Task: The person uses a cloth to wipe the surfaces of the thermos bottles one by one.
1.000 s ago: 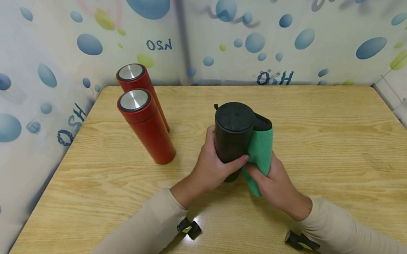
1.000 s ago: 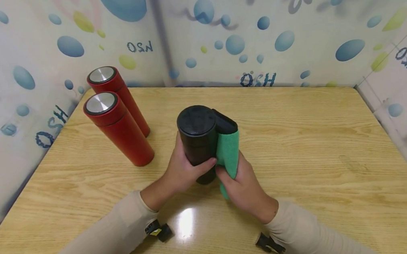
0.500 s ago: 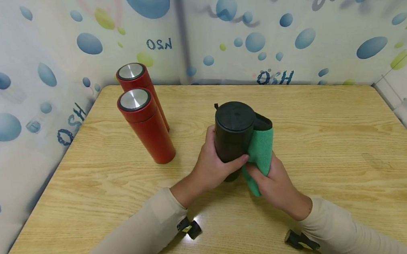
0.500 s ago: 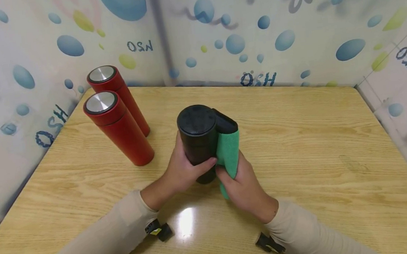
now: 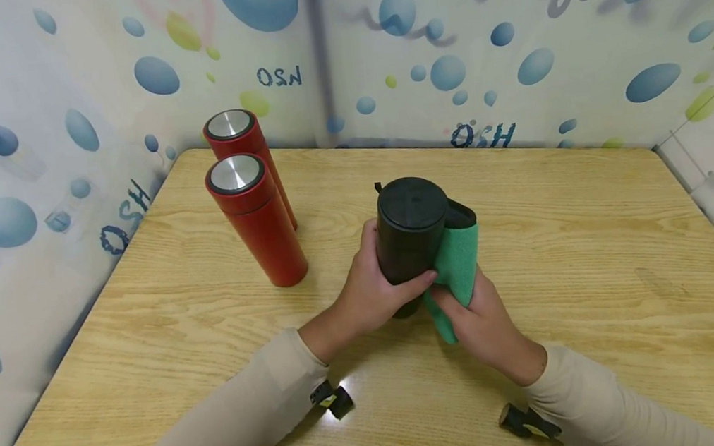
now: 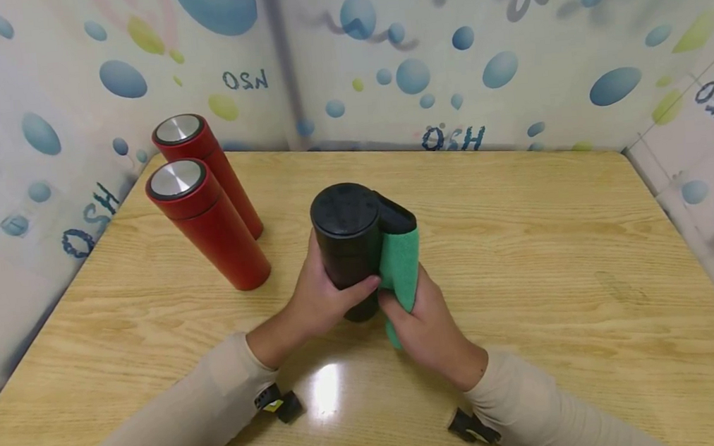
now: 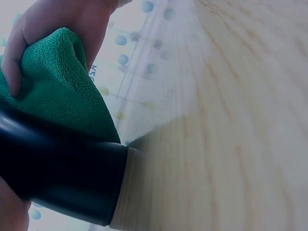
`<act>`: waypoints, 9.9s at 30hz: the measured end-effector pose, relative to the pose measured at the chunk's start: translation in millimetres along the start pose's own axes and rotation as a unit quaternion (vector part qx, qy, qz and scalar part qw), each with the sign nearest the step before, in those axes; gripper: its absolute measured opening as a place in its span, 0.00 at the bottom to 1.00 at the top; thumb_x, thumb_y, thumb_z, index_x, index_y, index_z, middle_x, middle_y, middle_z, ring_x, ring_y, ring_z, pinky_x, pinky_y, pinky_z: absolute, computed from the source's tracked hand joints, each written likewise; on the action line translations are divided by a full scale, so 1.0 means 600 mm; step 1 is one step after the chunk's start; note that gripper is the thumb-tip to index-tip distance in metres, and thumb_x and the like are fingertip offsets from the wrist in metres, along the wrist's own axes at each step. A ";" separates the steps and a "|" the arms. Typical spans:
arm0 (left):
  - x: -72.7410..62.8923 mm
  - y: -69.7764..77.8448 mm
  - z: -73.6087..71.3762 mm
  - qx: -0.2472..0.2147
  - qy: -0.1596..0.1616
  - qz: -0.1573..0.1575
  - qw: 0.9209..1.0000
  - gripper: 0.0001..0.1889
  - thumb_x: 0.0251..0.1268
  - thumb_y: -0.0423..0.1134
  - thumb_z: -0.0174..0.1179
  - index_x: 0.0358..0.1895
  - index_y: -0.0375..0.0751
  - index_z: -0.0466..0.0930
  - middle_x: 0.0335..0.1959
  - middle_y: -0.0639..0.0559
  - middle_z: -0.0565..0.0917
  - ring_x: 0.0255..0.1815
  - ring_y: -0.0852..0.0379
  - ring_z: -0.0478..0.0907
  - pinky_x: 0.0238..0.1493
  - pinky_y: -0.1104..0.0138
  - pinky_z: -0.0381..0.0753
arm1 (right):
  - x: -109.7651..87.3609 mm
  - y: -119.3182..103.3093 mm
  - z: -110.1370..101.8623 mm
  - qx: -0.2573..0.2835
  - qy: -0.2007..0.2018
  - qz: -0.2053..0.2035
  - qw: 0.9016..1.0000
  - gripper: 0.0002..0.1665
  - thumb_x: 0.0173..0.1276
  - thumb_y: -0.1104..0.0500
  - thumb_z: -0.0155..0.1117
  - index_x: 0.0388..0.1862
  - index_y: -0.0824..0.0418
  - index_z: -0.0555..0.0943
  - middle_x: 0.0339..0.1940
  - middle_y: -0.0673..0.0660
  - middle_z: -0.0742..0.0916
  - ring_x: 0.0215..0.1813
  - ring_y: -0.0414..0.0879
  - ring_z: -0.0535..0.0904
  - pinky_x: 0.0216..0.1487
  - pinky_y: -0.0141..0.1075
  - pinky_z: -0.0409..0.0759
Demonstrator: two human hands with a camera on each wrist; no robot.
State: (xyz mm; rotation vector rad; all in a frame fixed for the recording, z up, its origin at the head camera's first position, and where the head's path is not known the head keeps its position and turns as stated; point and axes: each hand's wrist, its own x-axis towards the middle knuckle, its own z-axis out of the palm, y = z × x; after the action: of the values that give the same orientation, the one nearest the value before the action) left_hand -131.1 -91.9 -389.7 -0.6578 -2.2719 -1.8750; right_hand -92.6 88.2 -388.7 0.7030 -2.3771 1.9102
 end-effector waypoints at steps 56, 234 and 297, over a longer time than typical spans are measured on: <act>0.001 -0.003 0.000 0.005 0.004 0.017 1.000 0.43 0.50 0.33 0.76 0.67 0.40 0.57 0.64 0.46 0.74 0.63 0.50 0.74 0.67 0.53 0.73 | -0.001 -0.003 -0.005 0.009 0.028 0.025 0.999 0.18 0.81 0.62 0.45 0.65 0.66 0.66 0.52 0.53 0.78 0.52 0.40 0.78 0.54 0.28 0.78; -0.029 0.022 0.018 0.061 -0.066 0.174 0.981 0.48 0.41 0.37 0.79 0.68 0.38 0.60 0.61 0.42 0.80 0.58 0.51 0.81 0.62 0.60 0.79 | 0.001 0.009 -0.018 0.139 0.049 0.071 0.987 0.16 0.83 0.57 0.41 0.42 0.51 0.78 0.22 0.44 0.79 0.20 0.36 0.74 0.27 0.29 0.77; -0.041 0.093 -0.062 0.316 -0.094 -0.122 0.936 0.41 0.50 0.61 0.73 0.67 0.55 0.66 0.51 0.57 0.81 0.45 0.58 0.79 0.45 0.62 0.83 | 0.014 -0.027 -0.027 0.193 0.170 0.091 0.962 0.15 0.81 0.58 0.46 0.61 0.59 0.70 0.51 0.51 0.80 0.54 0.43 0.79 0.56 0.33 0.81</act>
State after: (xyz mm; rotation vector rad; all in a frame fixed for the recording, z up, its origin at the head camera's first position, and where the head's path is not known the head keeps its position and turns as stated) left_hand -92.9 -126.0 -340.0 -0.4797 -2.9631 -1.0502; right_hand -98.8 97.9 -367.5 0.1345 -1.9411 2.3739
